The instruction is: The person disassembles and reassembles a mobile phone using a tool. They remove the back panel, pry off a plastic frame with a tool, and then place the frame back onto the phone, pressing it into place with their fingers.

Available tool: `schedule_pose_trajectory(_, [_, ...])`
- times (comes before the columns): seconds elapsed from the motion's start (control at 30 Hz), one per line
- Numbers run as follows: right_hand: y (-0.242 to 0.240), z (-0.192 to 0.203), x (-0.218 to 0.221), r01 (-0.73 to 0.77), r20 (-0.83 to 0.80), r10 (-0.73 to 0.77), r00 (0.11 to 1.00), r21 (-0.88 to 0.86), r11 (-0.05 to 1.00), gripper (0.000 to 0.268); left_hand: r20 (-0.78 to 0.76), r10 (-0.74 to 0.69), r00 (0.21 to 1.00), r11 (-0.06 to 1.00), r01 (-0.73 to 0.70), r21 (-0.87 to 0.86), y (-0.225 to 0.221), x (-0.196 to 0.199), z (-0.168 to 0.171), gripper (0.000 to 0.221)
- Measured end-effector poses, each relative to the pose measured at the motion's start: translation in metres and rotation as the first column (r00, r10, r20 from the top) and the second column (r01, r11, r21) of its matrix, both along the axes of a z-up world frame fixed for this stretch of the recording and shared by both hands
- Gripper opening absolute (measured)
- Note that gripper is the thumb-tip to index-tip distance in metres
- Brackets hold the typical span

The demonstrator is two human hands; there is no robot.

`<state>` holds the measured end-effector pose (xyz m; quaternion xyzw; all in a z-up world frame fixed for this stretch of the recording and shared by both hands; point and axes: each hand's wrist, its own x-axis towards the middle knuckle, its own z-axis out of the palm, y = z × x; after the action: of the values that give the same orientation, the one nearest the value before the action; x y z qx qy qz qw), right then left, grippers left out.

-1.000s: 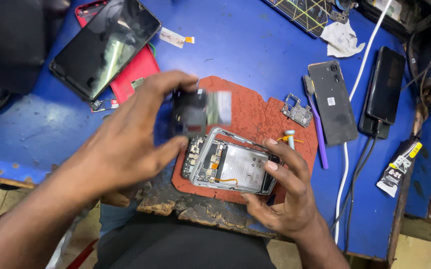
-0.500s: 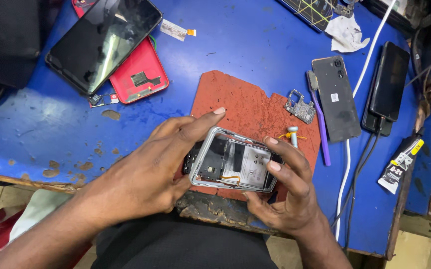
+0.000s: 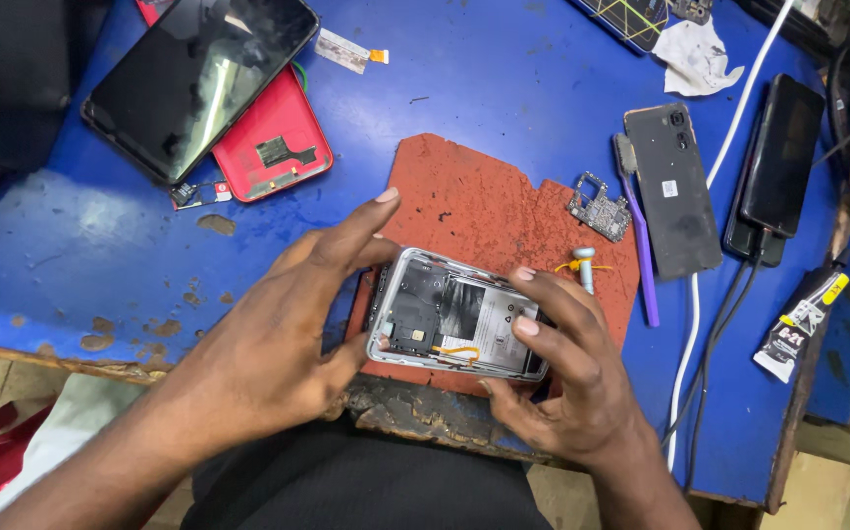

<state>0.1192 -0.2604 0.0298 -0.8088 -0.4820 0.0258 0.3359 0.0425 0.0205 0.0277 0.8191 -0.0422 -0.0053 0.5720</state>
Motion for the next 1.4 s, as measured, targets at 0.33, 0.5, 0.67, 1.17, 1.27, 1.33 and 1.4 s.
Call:
schedule_pose_trajectory(0.33, [0.011, 0.013, 0.007, -0.051, -0.006, 0.050, 0.999, -0.114, 0.992, 0.087, 0.067, -0.012, 0.998, 0.999, 0.009, 0.047, 0.004, -0.005, 0.002, 0.106])
schedule_pose_trajectory(0.5, [0.009, 0.007, 0.006, -0.039, -0.022, 0.038, 0.999, -0.085, 0.996, 0.089, 0.009, -0.026, 1.000, 0.999, 0.026, 0.026, 0.005, -0.004, 0.003, 0.105])
schedule_pose_trajectory(0.67, [0.008, 0.006, 0.005, -0.027, -0.037, 0.024, 0.999, -0.091, 0.995, 0.089, -0.034, -0.027, 0.999, 0.999, 0.028, 0.023, 0.006, -0.005, 0.005, 0.107])
schedule_pose_trajectory(1.17, [0.007, 0.009, 0.006, -0.052, -0.067, 0.040, 0.997, -0.196, 0.979, 0.090, 0.078, -0.048, 0.996, 0.977, 0.031, 0.209, -0.001, -0.007, 0.001, 0.104])
schedule_pose_trajectory(1.27, [0.011, 0.017, 0.006, -0.044, -0.084, 0.024, 0.996, -0.243, 0.969, 0.093, 0.096, -0.053, 0.994, 0.979, 0.032, 0.202, -0.001, -0.005, 0.002, 0.102])
schedule_pose_trajectory(1.33, [0.014, 0.021, 0.006, -0.031, -0.077, 0.010, 0.997, -0.276, 0.961, 0.096, 0.101, -0.059, 0.993, 0.984, 0.040, 0.176, 0.000, -0.004, 0.004, 0.100])
schedule_pose_trajectory(1.4, [0.018, 0.022, 0.006, -0.020, -0.071, 0.000, 0.997, -0.274, 0.961, 0.097, 0.085, -0.072, 0.994, 0.986, 0.057, 0.159, 0.001, -0.003, 0.006, 0.098])
